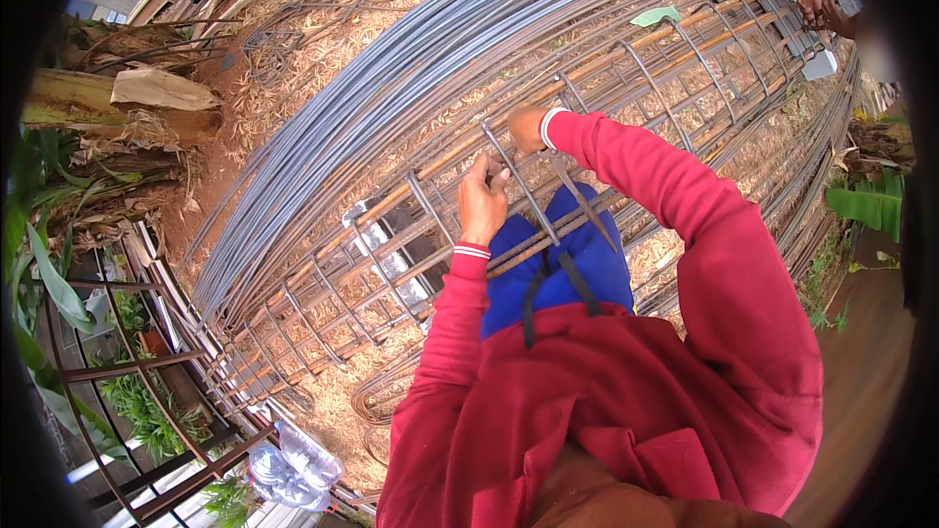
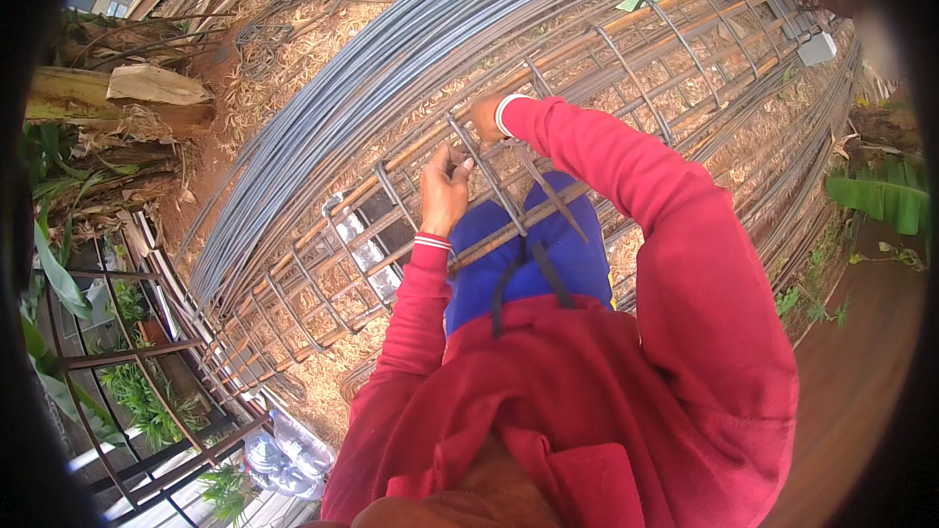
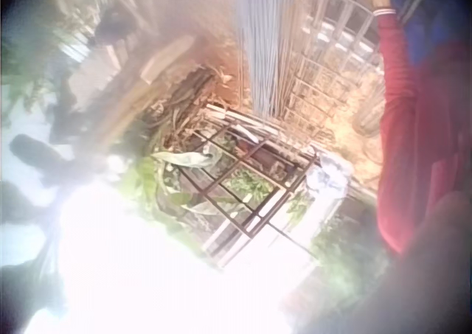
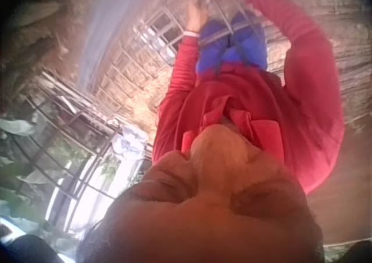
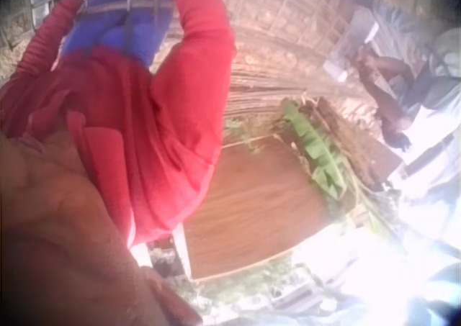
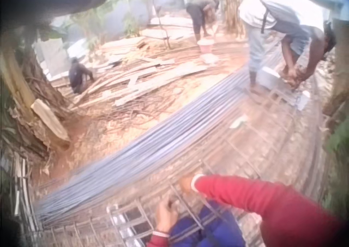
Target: The person sits on the ground and ties a rebar grid using wire and pliers. They repeatedly wrap wire around intersecting bars and twist it to secure the joints, moving along the grid to complete multiple connections.
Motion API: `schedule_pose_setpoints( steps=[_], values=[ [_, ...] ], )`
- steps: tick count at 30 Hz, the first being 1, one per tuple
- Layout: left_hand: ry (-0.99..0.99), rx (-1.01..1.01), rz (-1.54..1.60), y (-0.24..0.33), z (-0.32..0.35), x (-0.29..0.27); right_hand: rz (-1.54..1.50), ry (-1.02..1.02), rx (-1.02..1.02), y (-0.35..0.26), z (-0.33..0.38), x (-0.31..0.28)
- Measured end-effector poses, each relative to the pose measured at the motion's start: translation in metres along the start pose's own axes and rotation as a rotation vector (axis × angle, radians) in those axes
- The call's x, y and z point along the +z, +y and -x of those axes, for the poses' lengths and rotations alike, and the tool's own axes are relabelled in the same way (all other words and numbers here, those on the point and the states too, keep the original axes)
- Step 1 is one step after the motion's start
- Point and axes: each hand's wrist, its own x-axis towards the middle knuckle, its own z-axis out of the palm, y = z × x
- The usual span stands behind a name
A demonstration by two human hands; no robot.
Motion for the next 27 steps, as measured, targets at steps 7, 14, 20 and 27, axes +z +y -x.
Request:
schedule_pose_setpoints(
  steps=[7, 14, 20, 27],
  values=[
    [-0.057, 0.021, -0.042, 0.005, -0.002, -0.004, -0.125, 0.036, 0.066, -0.002, 0.019, -0.013],
    [-0.055, 0.059, -0.087, 0.007, -0.002, -0.004, -0.356, 0.844, 0.325, -0.057, 0.171, 0.027],
    [-0.058, 0.055, -0.092, 0.005, -0.002, -0.002, -0.410, 0.983, 0.426, -0.084, 0.174, 0.099],
    [-0.077, 0.015, -0.160, 0.004, -0.003, -0.002, -0.487, 1.276, 0.610, -0.052, 0.177, 0.093]
  ],
)
